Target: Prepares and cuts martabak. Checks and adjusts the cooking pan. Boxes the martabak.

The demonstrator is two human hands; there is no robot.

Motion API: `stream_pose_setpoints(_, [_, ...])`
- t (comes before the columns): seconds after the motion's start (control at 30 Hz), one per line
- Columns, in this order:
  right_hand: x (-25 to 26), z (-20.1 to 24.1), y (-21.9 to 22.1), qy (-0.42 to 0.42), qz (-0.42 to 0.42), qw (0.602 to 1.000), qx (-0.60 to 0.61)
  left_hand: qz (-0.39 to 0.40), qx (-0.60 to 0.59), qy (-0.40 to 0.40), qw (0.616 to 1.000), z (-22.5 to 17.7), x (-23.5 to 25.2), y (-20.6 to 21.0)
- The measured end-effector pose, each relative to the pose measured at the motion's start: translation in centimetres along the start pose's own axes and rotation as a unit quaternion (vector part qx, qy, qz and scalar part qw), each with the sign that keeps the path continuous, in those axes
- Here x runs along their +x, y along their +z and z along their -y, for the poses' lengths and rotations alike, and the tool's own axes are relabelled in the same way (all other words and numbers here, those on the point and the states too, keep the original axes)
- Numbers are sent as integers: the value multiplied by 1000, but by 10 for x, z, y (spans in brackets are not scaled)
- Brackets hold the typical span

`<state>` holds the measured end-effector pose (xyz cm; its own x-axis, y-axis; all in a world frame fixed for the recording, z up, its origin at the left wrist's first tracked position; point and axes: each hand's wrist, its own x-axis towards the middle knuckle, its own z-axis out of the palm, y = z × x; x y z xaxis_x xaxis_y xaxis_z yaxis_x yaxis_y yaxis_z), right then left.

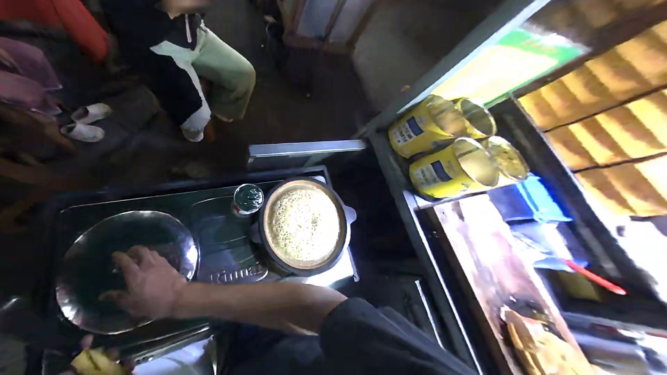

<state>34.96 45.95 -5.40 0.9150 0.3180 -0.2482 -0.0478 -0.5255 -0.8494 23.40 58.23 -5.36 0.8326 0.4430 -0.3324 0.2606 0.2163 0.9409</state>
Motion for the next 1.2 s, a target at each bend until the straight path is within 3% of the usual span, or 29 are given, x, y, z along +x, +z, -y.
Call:
stream_pose_setpoints(0.1, [-98, -2, -20, 40, -66, 980, 184, 127, -72, -5, 989, -9, -34, 65])
stream_pose_setpoints(0.2, [-170, -31, -62, 158, -204, 925, 280, 320, 88, 55, 942, 6, -79, 121])
stream_pose_setpoints(0.3, [-235, -82, -133, 271, -383, 872, 141, 486, 169, 110, 851, 18, -98, 142])
stream_pose_setpoints(0.37, [-284, -112, -169, 339, -435, 833, 38, 559, 160, 79, 810, 28, -98, 146])
stream_pose_setpoints(0.43, [-320, -125, -180, 392, -446, 805, 17, 604, 167, 51, 778, 37, -95, 152])
stream_pose_setpoints(0.53, [-336, -119, -156, 430, -431, 793, -16, 635, 202, 56, 744, 49, -94, 155])
stream_pose_setpoints(0.67, [-323, -128, -103, 394, -473, 777, -133, 652, 226, 44, 723, 62, -99, 156])
stream_pose_setpoints(0.87, [-300, -149, -91, 429, -473, 749, -176, 676, 234, 24, 698, 64, -106, 157])
stream_pose_setpoints(0.93, [-292, -142, -109, 485, -431, 744, -160, 677, 243, 27, 694, 61, -106, 159])
stream_pose_setpoints(1.03, [-291, -130, -172, 566, -307, 754, -133, 671, 245, 28, 700, 59, -105, 159])
stream_pose_setpoints(1.13, [-297, -135, -248, 556, -202, 785, -185, 650, 243, 36, 719, 58, -104, 153])
stream_pose_setpoints(1.2, [-293, -149, -301, 506, -143, 818, -235, 626, 236, 33, 743, 60, -103, 147])
